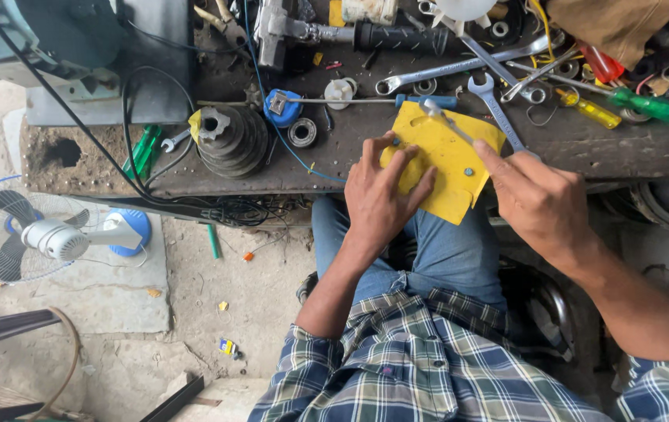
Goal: The person uses a wrench to press and rotate a bolt into a yellow plastic sheet, creating holes. The person repeats this process at multiple locations on the sheet while holding it on their lap.
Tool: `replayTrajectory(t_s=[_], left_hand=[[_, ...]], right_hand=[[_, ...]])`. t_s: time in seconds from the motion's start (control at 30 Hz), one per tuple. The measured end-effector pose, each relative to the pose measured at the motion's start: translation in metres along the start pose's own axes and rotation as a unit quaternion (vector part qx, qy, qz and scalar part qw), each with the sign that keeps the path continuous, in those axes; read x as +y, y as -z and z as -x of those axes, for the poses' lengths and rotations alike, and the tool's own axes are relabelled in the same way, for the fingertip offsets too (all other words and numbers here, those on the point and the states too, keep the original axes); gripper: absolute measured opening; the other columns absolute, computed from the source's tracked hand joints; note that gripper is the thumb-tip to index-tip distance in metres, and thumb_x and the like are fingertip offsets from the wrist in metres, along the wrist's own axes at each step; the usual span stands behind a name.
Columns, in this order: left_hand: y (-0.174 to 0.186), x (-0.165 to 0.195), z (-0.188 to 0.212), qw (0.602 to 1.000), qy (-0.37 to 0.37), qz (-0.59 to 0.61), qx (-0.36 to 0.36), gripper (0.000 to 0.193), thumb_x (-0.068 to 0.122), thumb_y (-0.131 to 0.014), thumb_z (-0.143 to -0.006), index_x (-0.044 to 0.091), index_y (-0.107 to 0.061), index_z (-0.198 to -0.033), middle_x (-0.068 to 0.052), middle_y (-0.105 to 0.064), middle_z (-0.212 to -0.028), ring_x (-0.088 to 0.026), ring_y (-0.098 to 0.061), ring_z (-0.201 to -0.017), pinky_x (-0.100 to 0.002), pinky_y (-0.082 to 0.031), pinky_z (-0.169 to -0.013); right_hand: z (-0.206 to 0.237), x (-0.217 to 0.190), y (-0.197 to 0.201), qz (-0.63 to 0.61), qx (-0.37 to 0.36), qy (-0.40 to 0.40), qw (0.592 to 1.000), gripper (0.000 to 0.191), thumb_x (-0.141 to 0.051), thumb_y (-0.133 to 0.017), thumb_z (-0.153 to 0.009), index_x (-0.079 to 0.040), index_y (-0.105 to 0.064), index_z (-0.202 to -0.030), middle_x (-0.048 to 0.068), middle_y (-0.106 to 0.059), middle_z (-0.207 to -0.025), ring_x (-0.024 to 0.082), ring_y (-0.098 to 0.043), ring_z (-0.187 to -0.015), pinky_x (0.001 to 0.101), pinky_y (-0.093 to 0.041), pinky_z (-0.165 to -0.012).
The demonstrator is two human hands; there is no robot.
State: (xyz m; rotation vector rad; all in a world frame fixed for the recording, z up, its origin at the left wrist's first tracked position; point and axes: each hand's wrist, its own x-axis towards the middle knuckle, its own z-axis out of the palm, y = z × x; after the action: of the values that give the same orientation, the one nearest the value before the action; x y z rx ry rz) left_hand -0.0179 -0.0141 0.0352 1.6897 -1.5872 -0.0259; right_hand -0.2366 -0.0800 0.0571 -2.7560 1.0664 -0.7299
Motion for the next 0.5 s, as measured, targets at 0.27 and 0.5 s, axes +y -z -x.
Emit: replayTrajectory(t_s=[0.27, 0.5], left_hand=[[-0.0002, -0.0011, -0.0027, 1.000, 0.005, 0.001, 0.001, 0.037, 0.035, -0.085, -0.083, 0.014, -0.072, -0.110, -0.010, -0.061, -0.127, -0.026, -0.067, -0.085, -0.038, -0.053, -0.071], [-0.0006, 0.0004, -0.0034, 1.000, 0.007, -0.005, 0.000, 0.036, 0.034, -0.085, -0.083, 0.015, -0.072, -0.110, -0.009, -0.061, -0.128, -0.027, -0.067, -0.087, -0.038, -0.053, -0.073]], right_hand=[[0.0028, 0.0021, 0.0033, 0.017, 0.009, 0.016, 1.000, 0.048, 0.003, -0.071, -0.093, -0.009, -0.070, -0.139, 0.008, -0.057, -0.077, 0.027, -0.062, -0.062, 0.0394, -0.053, -0.058], [-0.0030, 0.0005, 0.0055, -0.002, 0.012, 0.004, 1.000, 0.048, 0.003, -0.073, -0.094, -0.010, -0.070, -0.140, 0.010, -0.060, -0.078, 0.028, -0.065, -0.065, 0.0393, -0.054, -0.058]])
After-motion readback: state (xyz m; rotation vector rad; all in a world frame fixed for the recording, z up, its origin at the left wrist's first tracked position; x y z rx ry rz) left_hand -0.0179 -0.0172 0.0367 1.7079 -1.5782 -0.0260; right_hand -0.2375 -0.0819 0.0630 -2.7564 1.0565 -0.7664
